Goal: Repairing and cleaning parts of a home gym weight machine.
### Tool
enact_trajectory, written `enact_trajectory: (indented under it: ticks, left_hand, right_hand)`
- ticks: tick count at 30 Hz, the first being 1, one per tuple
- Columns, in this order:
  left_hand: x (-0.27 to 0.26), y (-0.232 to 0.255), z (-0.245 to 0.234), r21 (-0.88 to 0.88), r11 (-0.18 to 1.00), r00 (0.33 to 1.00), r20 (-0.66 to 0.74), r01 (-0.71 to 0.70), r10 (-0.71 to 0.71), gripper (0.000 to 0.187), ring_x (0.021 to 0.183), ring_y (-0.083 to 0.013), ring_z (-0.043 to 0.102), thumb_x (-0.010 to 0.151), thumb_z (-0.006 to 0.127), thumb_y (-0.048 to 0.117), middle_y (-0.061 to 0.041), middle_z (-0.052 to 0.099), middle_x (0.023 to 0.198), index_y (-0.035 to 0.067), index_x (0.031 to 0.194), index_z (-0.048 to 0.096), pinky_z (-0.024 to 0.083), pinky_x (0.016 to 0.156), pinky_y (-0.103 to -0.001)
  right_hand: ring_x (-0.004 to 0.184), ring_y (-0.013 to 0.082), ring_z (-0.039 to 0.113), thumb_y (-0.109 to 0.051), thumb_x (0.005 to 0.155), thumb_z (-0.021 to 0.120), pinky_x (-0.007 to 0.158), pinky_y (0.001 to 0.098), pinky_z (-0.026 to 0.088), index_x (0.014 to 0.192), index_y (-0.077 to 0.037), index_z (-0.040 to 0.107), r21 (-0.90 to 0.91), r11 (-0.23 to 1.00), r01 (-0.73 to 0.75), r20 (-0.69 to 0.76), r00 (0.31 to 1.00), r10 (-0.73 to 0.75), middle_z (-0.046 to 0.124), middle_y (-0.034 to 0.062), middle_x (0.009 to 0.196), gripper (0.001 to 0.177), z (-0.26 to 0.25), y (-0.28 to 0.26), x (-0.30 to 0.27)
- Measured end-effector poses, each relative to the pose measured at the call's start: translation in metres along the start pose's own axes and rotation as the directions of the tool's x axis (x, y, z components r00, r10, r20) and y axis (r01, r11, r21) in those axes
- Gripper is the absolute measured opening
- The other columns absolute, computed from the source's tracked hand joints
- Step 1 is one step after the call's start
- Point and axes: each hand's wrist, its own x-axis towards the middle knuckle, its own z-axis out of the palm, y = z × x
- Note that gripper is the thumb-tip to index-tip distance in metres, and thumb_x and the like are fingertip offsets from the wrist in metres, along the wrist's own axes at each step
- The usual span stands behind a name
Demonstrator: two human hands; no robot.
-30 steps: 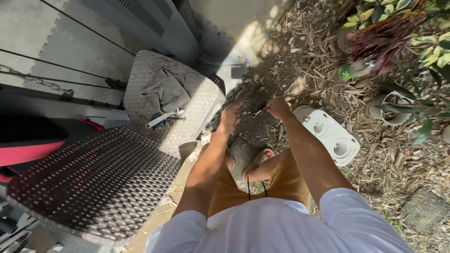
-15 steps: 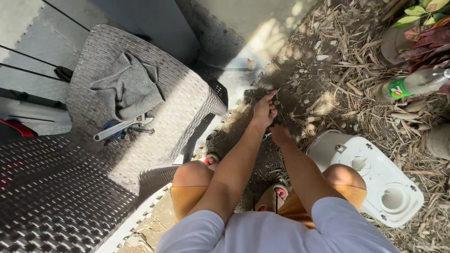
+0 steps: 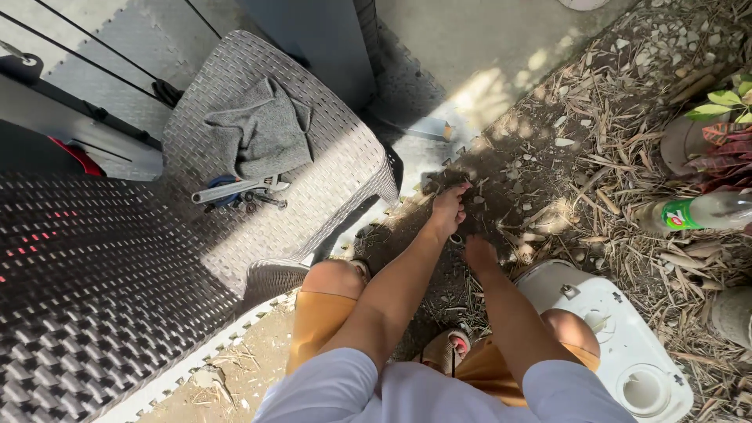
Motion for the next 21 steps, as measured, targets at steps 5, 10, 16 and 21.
enact_trajectory:
  ticks: [5,10,16,21]
  left_hand:
    - [-0.117,0.042,0.029,0.203,0.977,0.997,-0.026,-0.064,0.071,0.021,0.058,-0.0092,0.035,0.098,0.058,0.018,0.007,0.052,0.084,0.017,0.108,0.076,0.034,0.048,-0.027]
    - [-0.236,0.074,0.008,0.182,0.930,0.947,0.022,-0.320,0.322,0.025,0.055,-0.0081,0.044,0.095,0.060,0.012,0.003,0.067,0.084,0.011,0.111,0.079,0.035,0.046,-0.027]
    - [-0.403,0.107,-0.090,0.341,0.713,0.738,-0.075,-0.613,0.670,0.021,0.073,-0.0054,0.060,0.090,0.070,0.010,0.001,0.078,0.096,0.008,0.108,0.081,0.046,0.066,-0.023]
    - [-0.585,0.105,-0.199,0.093,0.984,0.663,-0.728,-0.154,0.172,0.039,0.048,-0.0099,0.043,0.101,0.043,0.017,-0.003,0.077,0.101,0.017,0.123,0.075,0.035,0.042,-0.028]
  right_hand:
    - [0.084,0.0345,0.066,-0.030,0.091,0.072,0.076,0.0526,0.052,0.114,-0.006,0.062,0.308,0.951,0.008,-0.266,0.961,0.078,0.063,0.0159,0.102,0.036,-0.077,-0.009,-0.027]
    - [0.069,0.0293,0.058,-0.019,0.103,0.058,0.061,0.0460,0.043,0.114,-0.007,0.060,0.732,0.667,0.140,-0.238,0.970,0.058,0.059,0.0121,0.087,0.017,-0.238,-0.068,-0.078]
    - [0.063,0.0229,0.055,-0.026,0.106,0.065,0.061,0.0401,0.042,0.088,-0.005,0.075,0.508,0.820,0.264,-0.357,0.931,-0.078,0.065,0.0097,0.072,0.030,-0.463,-0.183,-0.148]
    - [0.053,0.0086,0.057,-0.026,0.107,0.068,0.048,0.0290,0.041,0.101,0.000,0.080,0.820,0.482,0.308,-0.302,0.949,-0.093,0.072,0.0065,0.073,0.029,-0.606,-0.255,-0.192]
